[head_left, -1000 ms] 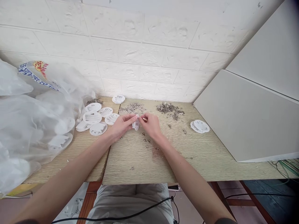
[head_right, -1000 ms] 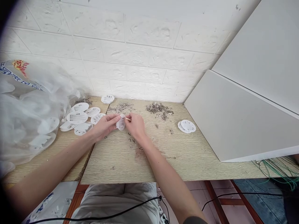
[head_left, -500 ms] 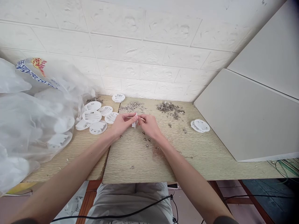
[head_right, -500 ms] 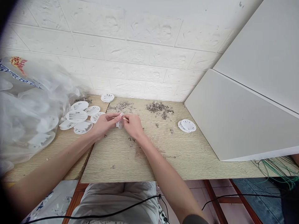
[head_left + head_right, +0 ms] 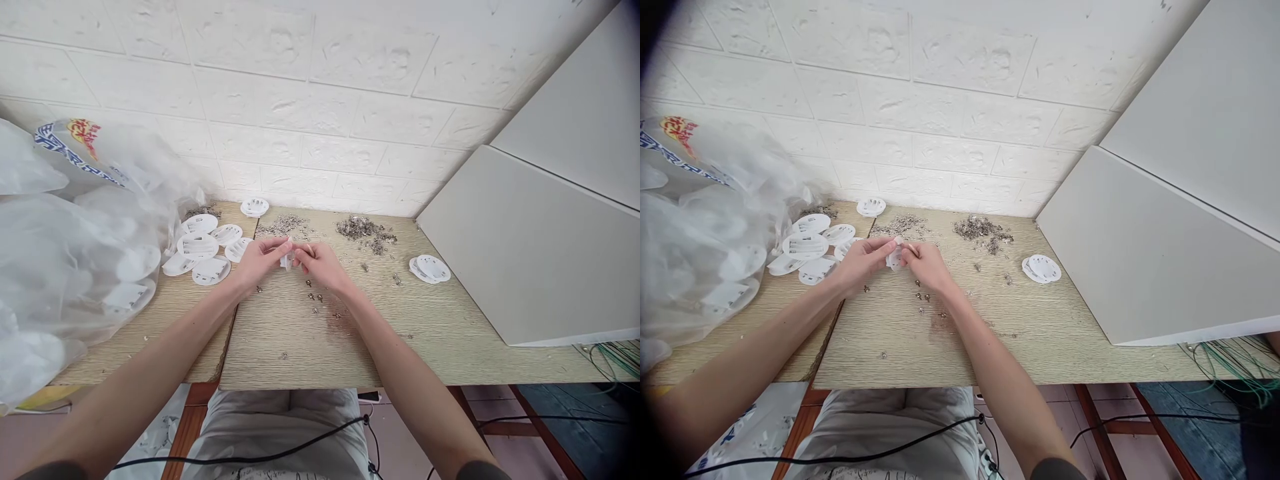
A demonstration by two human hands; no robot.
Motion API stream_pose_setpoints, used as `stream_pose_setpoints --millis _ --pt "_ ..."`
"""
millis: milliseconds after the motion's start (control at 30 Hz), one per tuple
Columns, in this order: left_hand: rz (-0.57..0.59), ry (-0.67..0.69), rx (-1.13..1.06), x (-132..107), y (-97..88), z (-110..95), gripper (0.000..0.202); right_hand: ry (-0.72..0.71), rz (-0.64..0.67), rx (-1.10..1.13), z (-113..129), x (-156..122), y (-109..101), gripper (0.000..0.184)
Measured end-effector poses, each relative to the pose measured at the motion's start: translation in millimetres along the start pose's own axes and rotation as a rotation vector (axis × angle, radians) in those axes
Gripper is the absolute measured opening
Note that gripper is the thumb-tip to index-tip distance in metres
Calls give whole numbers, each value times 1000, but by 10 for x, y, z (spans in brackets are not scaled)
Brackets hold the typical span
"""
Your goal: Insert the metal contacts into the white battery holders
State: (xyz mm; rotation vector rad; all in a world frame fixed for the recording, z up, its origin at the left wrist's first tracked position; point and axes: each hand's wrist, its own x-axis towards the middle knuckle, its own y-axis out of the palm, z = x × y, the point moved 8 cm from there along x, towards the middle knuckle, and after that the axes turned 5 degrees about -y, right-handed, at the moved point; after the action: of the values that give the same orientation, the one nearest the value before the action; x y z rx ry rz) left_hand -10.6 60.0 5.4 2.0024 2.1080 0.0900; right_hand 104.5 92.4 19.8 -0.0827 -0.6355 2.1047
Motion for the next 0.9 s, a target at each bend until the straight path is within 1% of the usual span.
stream_pose_setpoints --millis 67,100,200,267,433,633,900 --pt "36 11 4 -1 17 -30 35 14 11 10 -35 2 -47 27" --pt "42 13 3 1 17 -35 36 22 3 -23 -59 2 -81 25" --pt "38 -11 -49 19 2 2 36 30 -53 -243 -113 5 -185 21" --pt "27 -17 -62 29 -10 23 35 7 -74 -339 -113 10 -200 19" --pt "6 -15 -65 21 -22 0 36 -55 -84 -341 -66 22 -143 29" --pt "13 -36 -69 15 0 15 39 -138 -175 -374 21 -1 -181 19" --pt "20 -48 -103 42 -14 64 37 -141 -189 -372 34 -9 -192 18"
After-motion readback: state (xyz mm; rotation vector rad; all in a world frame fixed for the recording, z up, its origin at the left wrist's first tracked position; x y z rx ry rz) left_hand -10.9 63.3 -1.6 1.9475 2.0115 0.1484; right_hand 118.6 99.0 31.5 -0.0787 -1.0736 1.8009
